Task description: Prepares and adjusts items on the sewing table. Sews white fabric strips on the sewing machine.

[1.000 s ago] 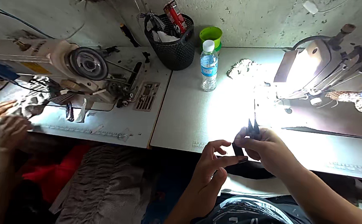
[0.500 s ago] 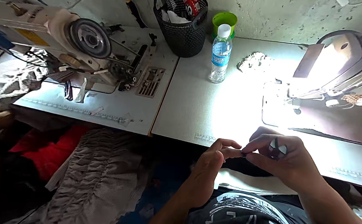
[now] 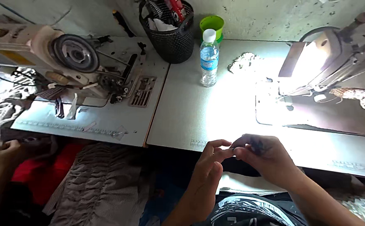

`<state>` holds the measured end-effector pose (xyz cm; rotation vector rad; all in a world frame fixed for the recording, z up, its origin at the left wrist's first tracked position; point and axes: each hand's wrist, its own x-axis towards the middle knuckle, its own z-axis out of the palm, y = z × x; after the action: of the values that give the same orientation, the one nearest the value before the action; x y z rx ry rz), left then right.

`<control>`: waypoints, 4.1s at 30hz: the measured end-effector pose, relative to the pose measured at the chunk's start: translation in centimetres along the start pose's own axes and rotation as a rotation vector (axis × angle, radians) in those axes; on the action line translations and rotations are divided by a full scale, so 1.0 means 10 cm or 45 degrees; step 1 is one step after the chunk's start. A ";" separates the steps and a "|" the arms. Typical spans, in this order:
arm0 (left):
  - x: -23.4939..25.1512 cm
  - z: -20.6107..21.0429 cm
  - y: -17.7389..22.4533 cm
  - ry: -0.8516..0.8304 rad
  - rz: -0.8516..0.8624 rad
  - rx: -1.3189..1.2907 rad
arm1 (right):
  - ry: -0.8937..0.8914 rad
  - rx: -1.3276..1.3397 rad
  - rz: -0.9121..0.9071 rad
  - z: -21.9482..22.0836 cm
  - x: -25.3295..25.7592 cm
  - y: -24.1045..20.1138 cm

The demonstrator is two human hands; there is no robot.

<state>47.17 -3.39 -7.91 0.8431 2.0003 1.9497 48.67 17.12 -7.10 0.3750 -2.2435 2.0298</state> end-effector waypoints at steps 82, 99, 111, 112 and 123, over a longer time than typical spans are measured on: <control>-0.36 1.53 -0.71 0.045 0.024 0.616 | 0.190 0.684 0.375 -0.39 -1.91 0.93; -0.53 1.61 -0.80 -0.069 0.417 0.987 | 0.212 0.290 0.580 -0.18 -2.14 0.86; -0.51 1.59 -0.80 -0.123 0.042 0.754 | 0.254 0.301 0.638 -0.17 -2.12 0.88; -0.51 1.60 -0.81 -0.123 -0.036 0.638 | 0.252 0.287 0.652 -0.17 -2.13 0.87; -0.45 1.60 -0.74 -0.038 -0.363 0.058 | 0.316 -1.204 -0.336 -0.71 -1.82 0.96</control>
<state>57.56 7.97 -17.56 0.5561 2.0268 1.7292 63.29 27.13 -19.81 0.2709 -2.4904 0.6943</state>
